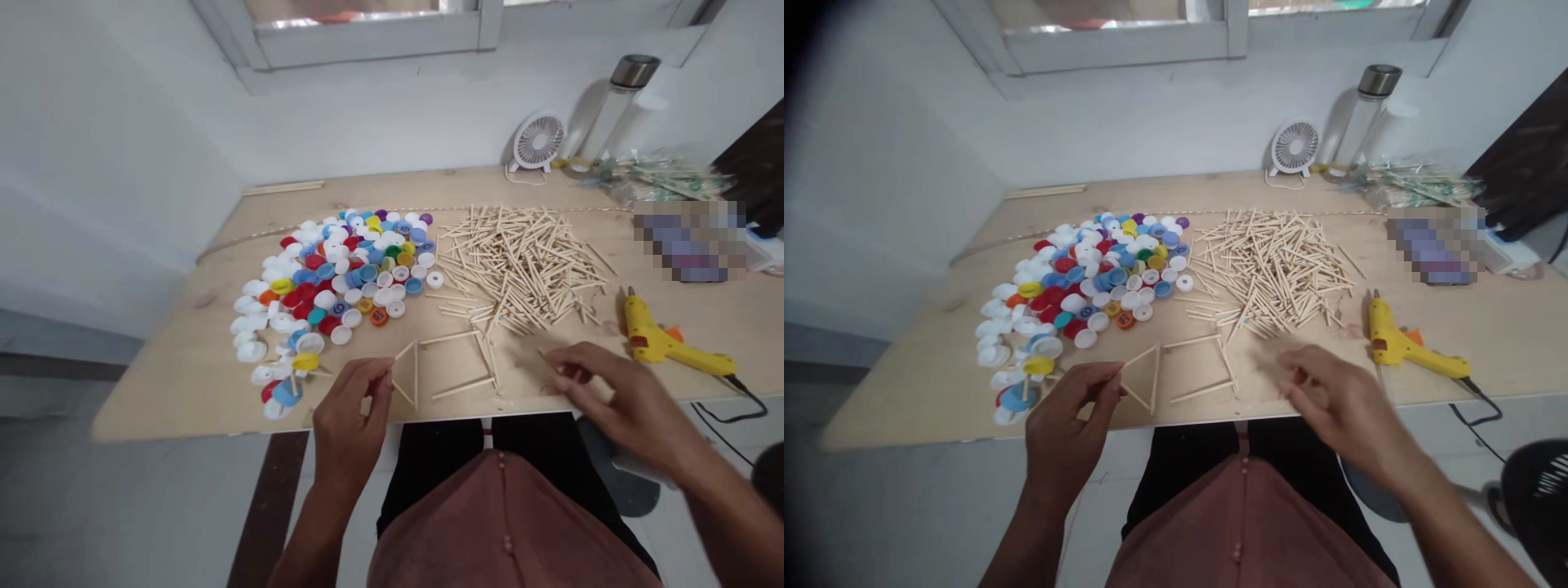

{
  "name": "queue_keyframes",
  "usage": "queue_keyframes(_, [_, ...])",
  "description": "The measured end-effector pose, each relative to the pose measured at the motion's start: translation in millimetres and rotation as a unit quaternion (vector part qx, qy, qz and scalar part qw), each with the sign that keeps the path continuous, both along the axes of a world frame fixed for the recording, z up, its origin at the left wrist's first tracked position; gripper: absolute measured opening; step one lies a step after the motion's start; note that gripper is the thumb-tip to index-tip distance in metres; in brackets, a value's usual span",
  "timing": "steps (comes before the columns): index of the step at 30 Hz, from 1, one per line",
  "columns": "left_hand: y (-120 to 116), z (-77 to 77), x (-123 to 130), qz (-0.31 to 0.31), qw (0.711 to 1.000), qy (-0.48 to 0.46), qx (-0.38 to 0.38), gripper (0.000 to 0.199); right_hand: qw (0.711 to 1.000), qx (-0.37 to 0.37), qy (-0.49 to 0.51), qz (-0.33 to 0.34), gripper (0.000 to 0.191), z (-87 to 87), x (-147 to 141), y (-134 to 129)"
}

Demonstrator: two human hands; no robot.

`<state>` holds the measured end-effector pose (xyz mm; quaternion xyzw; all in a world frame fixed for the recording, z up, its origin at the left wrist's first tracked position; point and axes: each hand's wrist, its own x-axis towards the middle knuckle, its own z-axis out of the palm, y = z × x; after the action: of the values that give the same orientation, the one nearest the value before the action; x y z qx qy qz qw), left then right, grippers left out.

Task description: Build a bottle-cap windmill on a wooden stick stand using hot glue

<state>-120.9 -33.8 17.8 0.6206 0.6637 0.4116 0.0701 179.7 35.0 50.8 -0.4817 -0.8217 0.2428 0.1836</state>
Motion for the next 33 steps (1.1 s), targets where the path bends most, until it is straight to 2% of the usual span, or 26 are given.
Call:
queue_keyframes(2, [-0.7, 0.2, -0.7, 0.003, 1.000, 0.003, 0.002, 0.013, 0.999, -0.016, 0.019, 0.022, 0.026, -12.2, -31.6, -1.1])
queue_keyframes(4, [-1.7, 0.5, -1.9, 0.004, 1.000, 0.005, 0.002, 0.013, 0.999, -0.024, 0.016, 0.040, 0.025, -24.2, -50.2, 1.9])
queue_keyframes(9, [-2.7, 1.0, -3.0, -0.005, 1.000, -0.005, -0.005, 0.013, 0.999, -0.007, -0.007, 0.039, 0.021, -40.2, -66.0, 7.7])
queue_keyframes(12, [-1.8, -0.6, -2.9, -0.009, 1.000, -0.016, 0.004, 0.014, 0.999, -0.011, 0.006, 0.034, 0.023, -40.1, -68.4, 6.7])
queue_keyframes(23, [3.8, -1.5, -1.7, -0.034, 0.999, -0.022, 0.005, 0.014, 0.989, -0.104, 0.104, 0.005, 0.030, -32.4, -62.8, 0.7])
queue_keyframes(33, [8.6, -1.1, 0.2, -0.049, 0.999, -0.022, 0.010, 0.016, 0.982, -0.126, 0.138, 0.007, 0.029, -27.8, -64.7, -3.5])
